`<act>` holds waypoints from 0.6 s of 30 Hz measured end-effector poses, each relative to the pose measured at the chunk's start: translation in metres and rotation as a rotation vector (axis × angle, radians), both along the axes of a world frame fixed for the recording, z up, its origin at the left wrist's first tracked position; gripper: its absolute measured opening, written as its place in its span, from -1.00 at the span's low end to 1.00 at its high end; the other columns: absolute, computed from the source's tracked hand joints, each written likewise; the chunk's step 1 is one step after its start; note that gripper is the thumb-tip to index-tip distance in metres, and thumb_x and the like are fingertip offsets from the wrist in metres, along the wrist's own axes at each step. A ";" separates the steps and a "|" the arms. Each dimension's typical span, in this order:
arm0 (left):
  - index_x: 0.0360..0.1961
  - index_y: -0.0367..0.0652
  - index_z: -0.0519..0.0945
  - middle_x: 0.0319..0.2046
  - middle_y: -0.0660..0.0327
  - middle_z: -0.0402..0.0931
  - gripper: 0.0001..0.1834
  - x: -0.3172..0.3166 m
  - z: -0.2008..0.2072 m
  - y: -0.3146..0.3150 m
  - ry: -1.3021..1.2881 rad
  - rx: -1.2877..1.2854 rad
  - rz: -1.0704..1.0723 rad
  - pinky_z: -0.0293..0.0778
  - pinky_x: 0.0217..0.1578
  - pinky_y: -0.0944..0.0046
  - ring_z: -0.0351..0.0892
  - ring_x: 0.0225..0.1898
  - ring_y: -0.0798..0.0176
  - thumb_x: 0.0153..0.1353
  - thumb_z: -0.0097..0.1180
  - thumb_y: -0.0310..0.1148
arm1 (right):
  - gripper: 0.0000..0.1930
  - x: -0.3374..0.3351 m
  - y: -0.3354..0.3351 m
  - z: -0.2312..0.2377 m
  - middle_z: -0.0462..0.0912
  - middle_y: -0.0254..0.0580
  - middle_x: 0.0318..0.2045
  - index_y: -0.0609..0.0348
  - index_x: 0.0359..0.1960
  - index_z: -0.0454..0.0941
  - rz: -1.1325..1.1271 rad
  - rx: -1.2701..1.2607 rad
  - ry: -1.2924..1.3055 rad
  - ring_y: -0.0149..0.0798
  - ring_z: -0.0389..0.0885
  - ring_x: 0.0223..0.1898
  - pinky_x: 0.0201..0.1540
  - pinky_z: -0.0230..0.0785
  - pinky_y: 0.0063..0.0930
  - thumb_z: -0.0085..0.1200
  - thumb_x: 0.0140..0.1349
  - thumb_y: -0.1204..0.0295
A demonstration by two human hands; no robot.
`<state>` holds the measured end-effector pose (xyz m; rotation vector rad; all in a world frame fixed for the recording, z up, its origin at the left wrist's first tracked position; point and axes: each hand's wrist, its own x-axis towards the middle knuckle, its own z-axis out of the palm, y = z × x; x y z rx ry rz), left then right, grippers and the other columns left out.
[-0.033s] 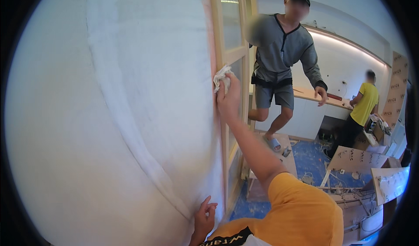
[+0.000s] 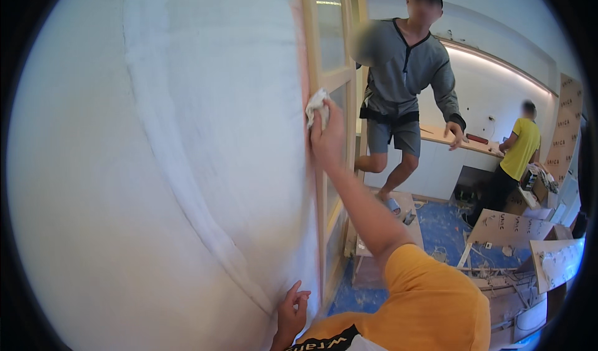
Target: The person wipes the wooden frame of a door with a white cloth, focusing on the edges and corners. They use a sanding block to smooth the surface of the frame and then continue wiping with the cloth.
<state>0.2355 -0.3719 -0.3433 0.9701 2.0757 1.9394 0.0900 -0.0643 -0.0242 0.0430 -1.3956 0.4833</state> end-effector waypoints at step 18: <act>0.38 -0.30 0.44 -0.09 0.02 0.75 -0.55 -0.042 -0.031 0.038 -0.042 -0.031 -0.129 0.61 0.01 0.23 0.75 -0.06 0.23 0.52 0.01 -0.43 | -0.73 0.011 0.028 -0.120 0.63 0.19 -0.09 0.25 0.08 0.55 0.027 -0.149 -0.342 0.19 0.65 0.00 0.08 0.47 -0.12 0.03 0.39 0.51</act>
